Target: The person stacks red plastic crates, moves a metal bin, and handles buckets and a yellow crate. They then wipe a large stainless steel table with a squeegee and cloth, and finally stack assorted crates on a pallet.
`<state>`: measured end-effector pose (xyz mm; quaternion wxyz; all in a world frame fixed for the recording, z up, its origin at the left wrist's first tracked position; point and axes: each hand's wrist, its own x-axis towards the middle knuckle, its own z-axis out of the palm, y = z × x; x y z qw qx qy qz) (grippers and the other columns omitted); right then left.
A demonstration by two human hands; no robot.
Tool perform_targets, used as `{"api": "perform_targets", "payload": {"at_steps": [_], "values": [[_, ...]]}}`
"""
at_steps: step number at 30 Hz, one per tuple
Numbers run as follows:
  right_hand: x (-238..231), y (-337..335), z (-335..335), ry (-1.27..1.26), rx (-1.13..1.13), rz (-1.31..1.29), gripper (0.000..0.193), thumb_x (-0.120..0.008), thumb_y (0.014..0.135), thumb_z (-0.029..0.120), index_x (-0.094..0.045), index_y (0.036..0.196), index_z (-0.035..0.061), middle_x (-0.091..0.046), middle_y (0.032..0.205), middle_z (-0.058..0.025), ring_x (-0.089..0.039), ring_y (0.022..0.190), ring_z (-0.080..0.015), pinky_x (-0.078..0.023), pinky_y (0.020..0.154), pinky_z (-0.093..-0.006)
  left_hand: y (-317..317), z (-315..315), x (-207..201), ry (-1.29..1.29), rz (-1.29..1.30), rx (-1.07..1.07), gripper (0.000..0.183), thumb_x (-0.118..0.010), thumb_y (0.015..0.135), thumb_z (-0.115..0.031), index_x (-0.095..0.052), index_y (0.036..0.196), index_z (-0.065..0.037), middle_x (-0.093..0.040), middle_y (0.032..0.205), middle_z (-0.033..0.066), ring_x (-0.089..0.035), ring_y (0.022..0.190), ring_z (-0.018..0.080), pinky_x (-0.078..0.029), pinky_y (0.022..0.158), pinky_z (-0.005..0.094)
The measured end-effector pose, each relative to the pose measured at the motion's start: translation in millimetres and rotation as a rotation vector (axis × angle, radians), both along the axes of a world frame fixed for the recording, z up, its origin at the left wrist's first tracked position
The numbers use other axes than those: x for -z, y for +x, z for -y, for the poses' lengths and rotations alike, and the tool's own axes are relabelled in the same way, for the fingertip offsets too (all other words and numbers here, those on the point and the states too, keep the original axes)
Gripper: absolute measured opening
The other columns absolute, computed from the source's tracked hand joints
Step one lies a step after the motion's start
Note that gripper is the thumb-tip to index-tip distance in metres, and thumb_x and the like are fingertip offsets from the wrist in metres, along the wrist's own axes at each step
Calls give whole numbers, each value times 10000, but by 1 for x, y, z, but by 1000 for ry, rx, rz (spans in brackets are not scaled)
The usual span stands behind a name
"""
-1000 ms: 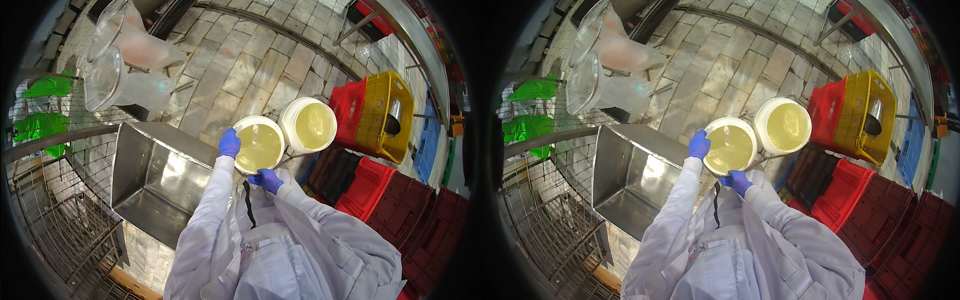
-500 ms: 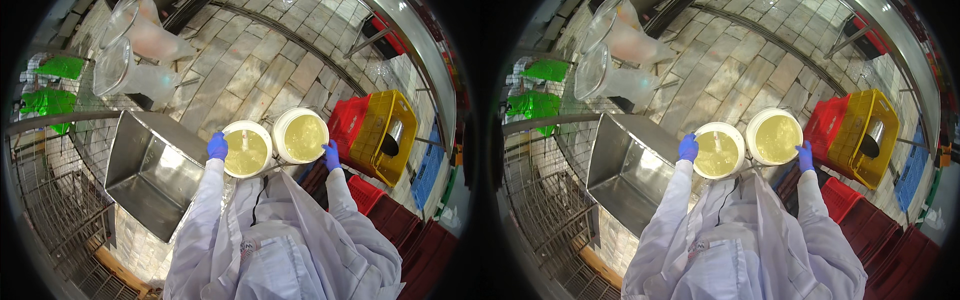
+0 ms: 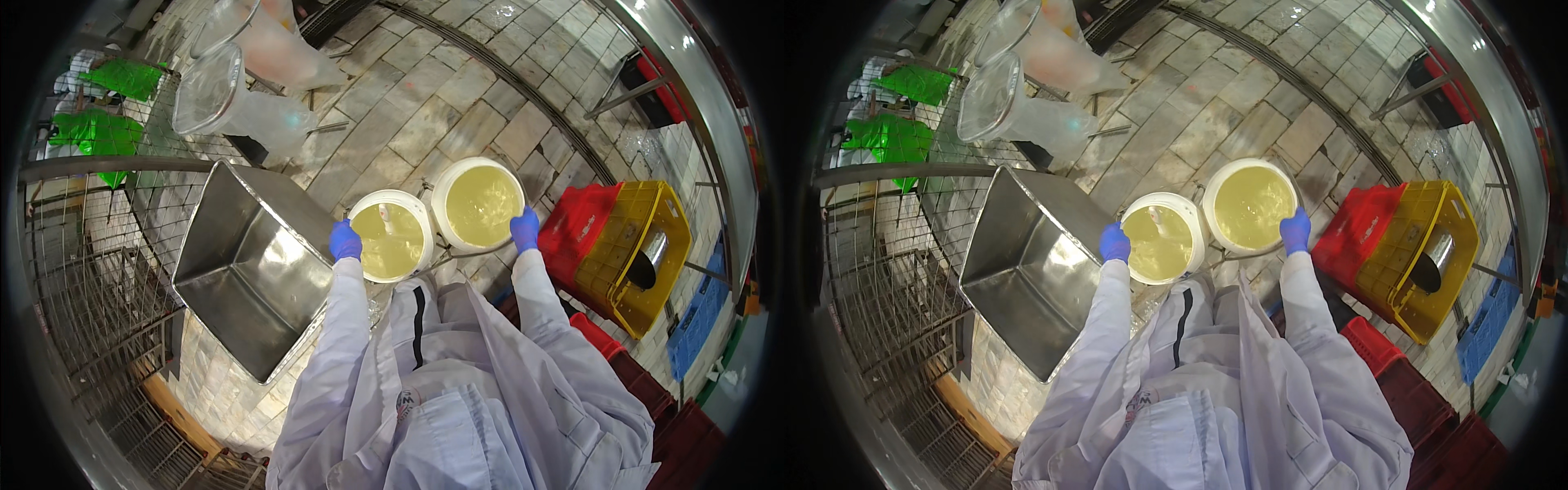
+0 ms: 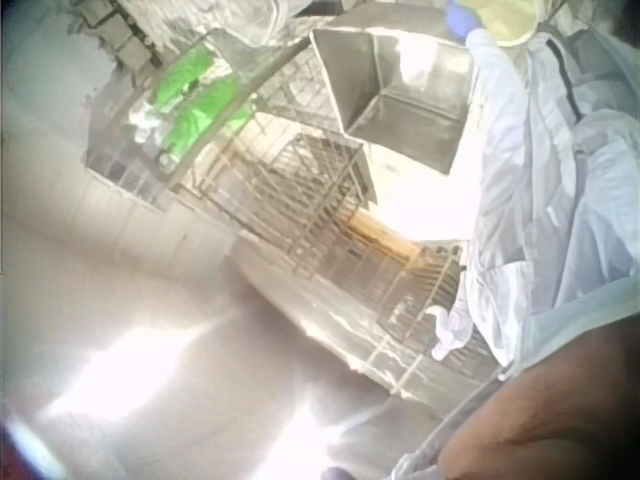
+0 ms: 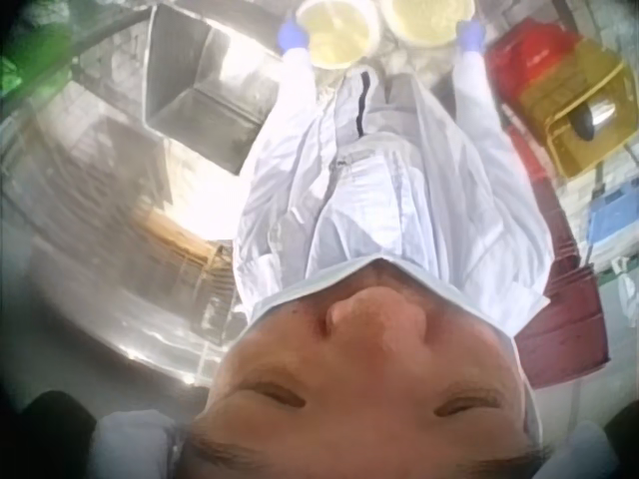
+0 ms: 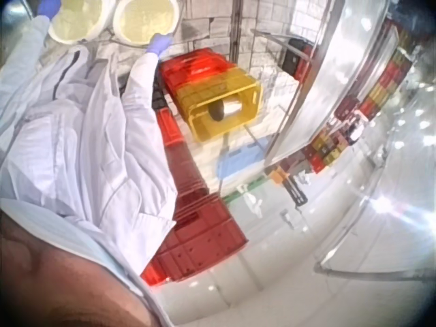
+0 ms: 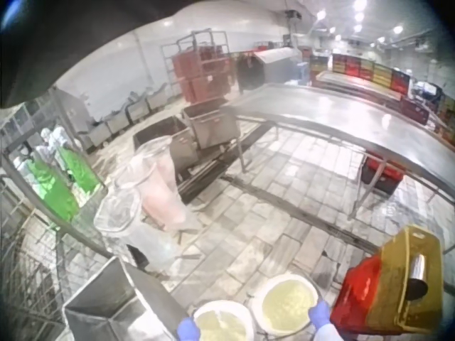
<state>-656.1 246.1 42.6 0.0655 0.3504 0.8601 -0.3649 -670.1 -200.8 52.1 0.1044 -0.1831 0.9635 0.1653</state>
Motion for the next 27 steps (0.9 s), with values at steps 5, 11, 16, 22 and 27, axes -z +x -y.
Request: {"api": "perform_targets", "payload": {"at_steps": [5, 11, 16, 22, 27], "values": [[-13, -87, 23, 128, -182, -61, 315, -544, 673, 35, -604, 976, -22, -623, 934, -266, -602, 910, -399, -482, 796, -427, -15, 10, -8, -67, -56, -34, 184, -483, 847, -114, -636, 928, -53, -607, 935, 189, -611, 837, 355, -495, 727, 426], [2, -200, 50, 61, -340, -143, 269, -542, 685, 66, -616, 927, -23, -621, 932, -262, -595, 914, -402, -482, 794, -426, -70, 38, -12, -91, -110, -86, 170, -504, 826, -109, -648, 905, -65, -624, 904, 193, -614, 838, 359, -496, 735, 427], [-6, -296, 100, 44, -459, -174, 343, -503, 680, 48, -618, 995, -27, -630, 945, -260, -614, 910, -379, -485, 784, -399, -122, 77, -10, -102, -91, -181, 159, -531, 812, -115, -651, 906, -72, -630, 916, 187, -620, 851, 352, -500, 746, 424], [0, -398, 149, -29, -544, -173, 386, -504, 682, 71, -608, 1043, -14, -625, 973, -257, -603, 927, -389, -483, 802, -407, -196, 122, -11, -61, -135, -261, 173, -528, 784, -113, -642, 905, -66, -626, 903, 193, -602, 872, 370, -484, 755, 442], [9, -453, 192, -85, -621, -189, 477, -523, 688, 100, -548, 1146, -31, -599, 1050, -265, -573, 1001, -394, -464, 852, -410, -237, 160, -15, -121, -124, -299, 152, -534, 803, -124, -663, 867, -75, -635, 904, 183, -623, 839, 367, -501, 732, 434]]}}
